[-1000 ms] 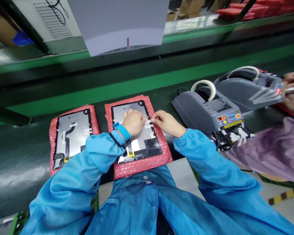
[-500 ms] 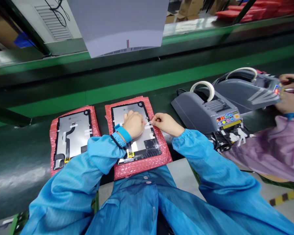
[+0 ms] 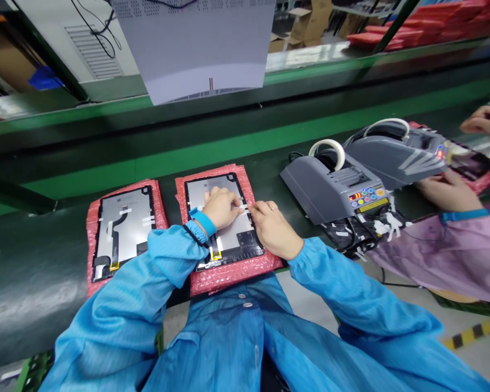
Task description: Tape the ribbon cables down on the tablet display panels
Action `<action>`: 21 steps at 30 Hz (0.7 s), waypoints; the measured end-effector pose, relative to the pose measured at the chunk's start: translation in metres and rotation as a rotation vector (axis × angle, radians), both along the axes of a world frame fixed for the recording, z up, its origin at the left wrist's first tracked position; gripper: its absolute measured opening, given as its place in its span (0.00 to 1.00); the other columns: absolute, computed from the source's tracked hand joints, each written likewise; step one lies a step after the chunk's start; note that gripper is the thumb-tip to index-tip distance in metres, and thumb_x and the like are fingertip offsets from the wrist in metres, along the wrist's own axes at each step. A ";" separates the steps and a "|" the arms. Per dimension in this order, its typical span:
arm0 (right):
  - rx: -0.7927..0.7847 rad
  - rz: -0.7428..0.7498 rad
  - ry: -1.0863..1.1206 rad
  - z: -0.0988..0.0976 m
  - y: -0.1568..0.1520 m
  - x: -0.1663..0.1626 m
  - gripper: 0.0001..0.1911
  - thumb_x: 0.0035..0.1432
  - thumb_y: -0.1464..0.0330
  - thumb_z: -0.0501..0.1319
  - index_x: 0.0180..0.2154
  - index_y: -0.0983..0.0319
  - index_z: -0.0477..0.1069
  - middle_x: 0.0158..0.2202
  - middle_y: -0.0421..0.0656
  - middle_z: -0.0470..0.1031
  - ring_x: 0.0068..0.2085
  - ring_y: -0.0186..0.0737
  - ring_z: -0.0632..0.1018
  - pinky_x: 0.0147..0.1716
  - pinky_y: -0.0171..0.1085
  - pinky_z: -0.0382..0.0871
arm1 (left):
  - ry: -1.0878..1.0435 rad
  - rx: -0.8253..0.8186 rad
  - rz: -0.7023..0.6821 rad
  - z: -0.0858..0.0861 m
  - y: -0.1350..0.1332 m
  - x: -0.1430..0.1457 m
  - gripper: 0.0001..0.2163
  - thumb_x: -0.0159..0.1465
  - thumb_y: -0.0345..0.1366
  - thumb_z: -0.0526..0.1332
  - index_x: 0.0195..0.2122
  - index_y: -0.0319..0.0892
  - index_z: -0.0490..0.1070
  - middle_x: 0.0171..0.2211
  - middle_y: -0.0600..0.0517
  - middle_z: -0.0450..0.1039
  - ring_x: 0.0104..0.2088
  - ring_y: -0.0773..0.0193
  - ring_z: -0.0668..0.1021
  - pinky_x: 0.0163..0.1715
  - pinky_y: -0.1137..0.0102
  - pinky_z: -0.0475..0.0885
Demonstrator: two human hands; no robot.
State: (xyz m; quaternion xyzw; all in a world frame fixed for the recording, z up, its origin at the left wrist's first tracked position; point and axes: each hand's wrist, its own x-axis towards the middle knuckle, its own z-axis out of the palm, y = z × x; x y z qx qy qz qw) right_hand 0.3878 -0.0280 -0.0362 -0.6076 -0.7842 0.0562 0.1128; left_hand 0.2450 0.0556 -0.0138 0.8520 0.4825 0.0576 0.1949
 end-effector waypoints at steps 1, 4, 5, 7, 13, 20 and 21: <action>-0.022 0.016 -0.088 0.004 -0.001 -0.002 0.22 0.60 0.76 0.47 0.54 0.73 0.67 0.45 0.57 0.69 0.44 0.51 0.65 0.40 0.45 0.63 | 0.019 0.007 0.015 0.000 0.000 0.001 0.06 0.59 0.40 0.63 0.33 0.43 0.75 0.37 0.48 0.71 0.47 0.52 0.67 0.46 0.58 0.59; -0.046 0.037 -0.300 0.016 -0.005 -0.007 0.22 0.60 0.77 0.45 0.53 0.74 0.66 0.45 0.58 0.69 0.45 0.53 0.65 0.36 0.45 0.61 | 0.068 0.046 0.057 0.004 0.002 -0.007 0.06 0.60 0.38 0.62 0.35 0.44 0.76 0.39 0.48 0.72 0.48 0.51 0.67 0.46 0.57 0.60; -0.041 0.046 -0.345 0.019 -0.005 -0.007 0.22 0.60 0.78 0.45 0.52 0.74 0.67 0.45 0.59 0.70 0.45 0.53 0.66 0.36 0.45 0.61 | 0.078 0.069 0.070 0.006 0.002 -0.014 0.06 0.59 0.38 0.62 0.36 0.45 0.76 0.40 0.48 0.72 0.49 0.51 0.67 0.47 0.57 0.61; -0.030 0.081 -0.371 0.023 -0.003 -0.004 0.21 0.59 0.79 0.45 0.48 0.74 0.70 0.44 0.59 0.71 0.45 0.53 0.67 0.36 0.45 0.61 | 0.081 0.137 0.119 0.010 0.002 -0.039 0.08 0.58 0.37 0.63 0.39 0.45 0.75 0.42 0.47 0.72 0.50 0.51 0.68 0.48 0.58 0.62; -0.111 -0.241 0.073 0.019 0.027 0.021 0.12 0.60 0.70 0.53 0.38 0.68 0.74 0.35 0.51 0.76 0.37 0.42 0.73 0.36 0.37 0.62 | -0.017 0.097 0.454 0.002 -0.016 -0.120 0.13 0.63 0.43 0.55 0.34 0.38 0.73 0.30 0.47 0.75 0.34 0.59 0.75 0.37 0.67 0.69; 0.006 -0.315 0.400 0.008 0.040 -0.001 0.04 0.55 0.71 0.55 0.28 0.61 0.65 0.26 0.42 0.71 0.29 0.37 0.70 0.32 0.35 0.60 | -0.268 -0.042 0.470 -0.028 -0.034 -0.109 0.08 0.60 0.34 0.56 0.24 0.42 0.66 0.24 0.54 0.72 0.30 0.64 0.75 0.34 0.70 0.68; 0.044 -0.330 0.444 0.009 0.041 -0.004 0.03 0.55 0.71 0.55 0.28 0.61 0.64 0.26 0.41 0.70 0.29 0.37 0.70 0.32 0.35 0.61 | -0.276 -0.035 0.477 -0.030 -0.034 -0.106 0.08 0.60 0.33 0.56 0.24 0.42 0.66 0.24 0.54 0.71 0.30 0.64 0.74 0.34 0.71 0.68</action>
